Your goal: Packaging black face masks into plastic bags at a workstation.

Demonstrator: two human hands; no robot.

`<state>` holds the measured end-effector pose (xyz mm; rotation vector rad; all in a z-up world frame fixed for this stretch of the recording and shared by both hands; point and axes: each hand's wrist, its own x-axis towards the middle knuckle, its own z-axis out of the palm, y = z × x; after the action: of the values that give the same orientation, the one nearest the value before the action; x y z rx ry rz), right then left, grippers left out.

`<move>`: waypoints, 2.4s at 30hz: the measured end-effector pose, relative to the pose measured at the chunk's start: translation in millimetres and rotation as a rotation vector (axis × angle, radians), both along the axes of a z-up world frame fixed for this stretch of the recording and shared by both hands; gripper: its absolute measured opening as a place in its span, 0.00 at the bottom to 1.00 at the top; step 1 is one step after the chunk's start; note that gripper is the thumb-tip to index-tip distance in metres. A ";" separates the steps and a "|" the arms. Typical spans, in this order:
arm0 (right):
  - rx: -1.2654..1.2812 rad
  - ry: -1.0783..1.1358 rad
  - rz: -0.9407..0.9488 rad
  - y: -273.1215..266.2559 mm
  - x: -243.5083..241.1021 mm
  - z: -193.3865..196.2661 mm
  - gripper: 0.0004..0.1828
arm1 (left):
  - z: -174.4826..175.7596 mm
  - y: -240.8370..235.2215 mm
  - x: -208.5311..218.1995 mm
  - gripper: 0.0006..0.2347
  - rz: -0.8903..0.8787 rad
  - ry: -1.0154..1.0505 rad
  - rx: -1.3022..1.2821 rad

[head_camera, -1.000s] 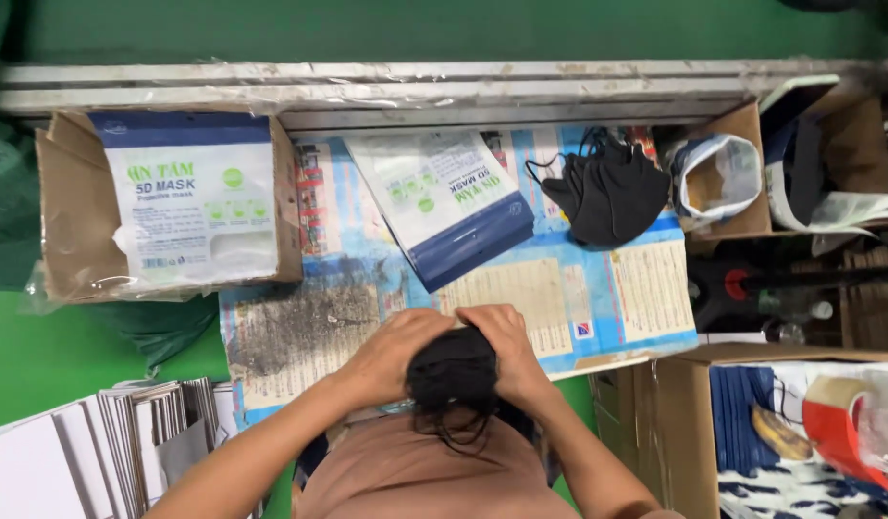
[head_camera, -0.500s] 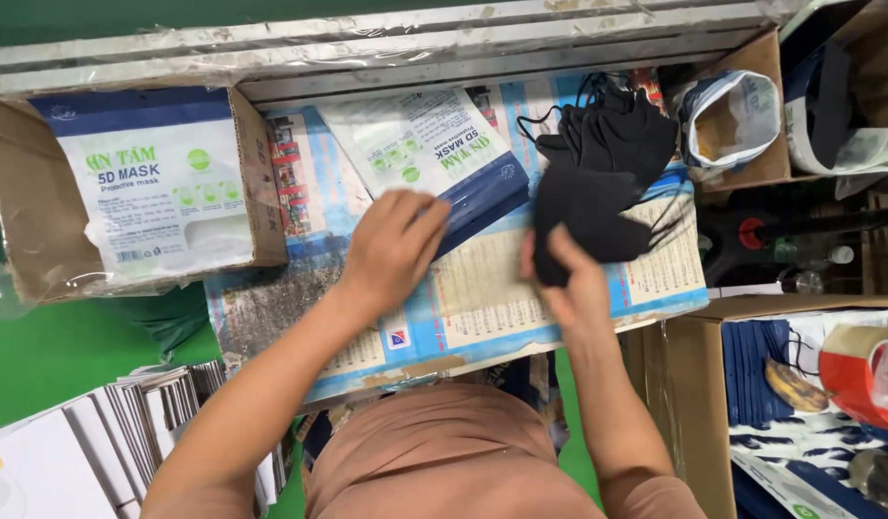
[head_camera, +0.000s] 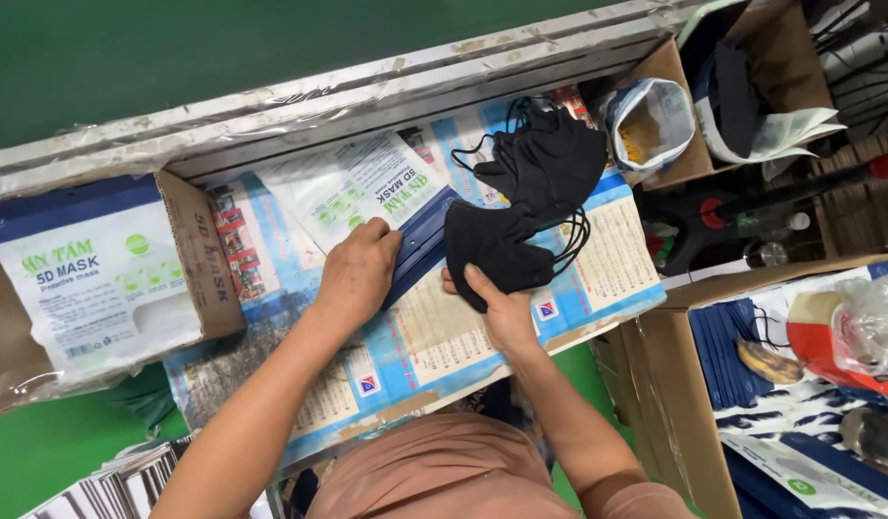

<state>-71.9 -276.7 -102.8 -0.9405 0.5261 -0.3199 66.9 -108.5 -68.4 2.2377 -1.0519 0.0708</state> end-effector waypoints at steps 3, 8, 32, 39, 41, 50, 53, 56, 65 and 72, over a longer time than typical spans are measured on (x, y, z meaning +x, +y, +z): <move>-0.092 0.005 0.040 5.1 -1.0 0.8 0.16 | 6.3 2.6 0.8 0.07 -0.017 0.021 0.049; -0.189 -0.007 0.040 4.1 -3.3 -15.2 0.14 | 8.5 2.4 4.4 0.05 -0.031 0.031 0.091; -0.441 -0.051 0.095 4.7 -13.0 -28.7 0.10 | -21.6 -15.2 -9.2 0.06 0.157 -0.109 0.066; -0.231 -0.027 0.068 2.4 -4.4 -3.5 0.14 | -20.8 -9.1 -9.2 0.05 0.145 -0.347 0.061; -0.022 -0.031 0.052 6.8 0.8 14.4 0.19 | -4.3 -1.5 -18.8 0.06 0.162 -0.362 0.040; -0.081 -0.197 0.157 13.2 -1.0 -5.0 0.15 | 63.3 16.5 -50.6 0.03 0.214 0.013 -0.509; -0.396 -0.284 0.196 6.3 -22.5 -34.6 0.06 | 70.0 20.8 -53.1 0.04 0.332 -0.002 -0.593; -0.275 -0.128 0.122 16.3 -29.9 -13.3 0.13 | 65.6 22.3 -71.8 0.05 0.135 -0.493 -0.472; -0.157 0.099 -0.121 10.8 -50.6 13.9 0.14 | 121.1 33.2 -100.8 0.09 0.013 0.030 -0.577; -1.941 -0.182 0.332 -69.8 -76.6 -79.4 0.19 | 92.8 19.4 -116.6 0.12 -0.187 0.242 -0.451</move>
<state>-148.4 -346.5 -182.2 -2.7805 -0.3319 -0.5874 -49.6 -89.1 24.4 1.6909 -0.9936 -0.0399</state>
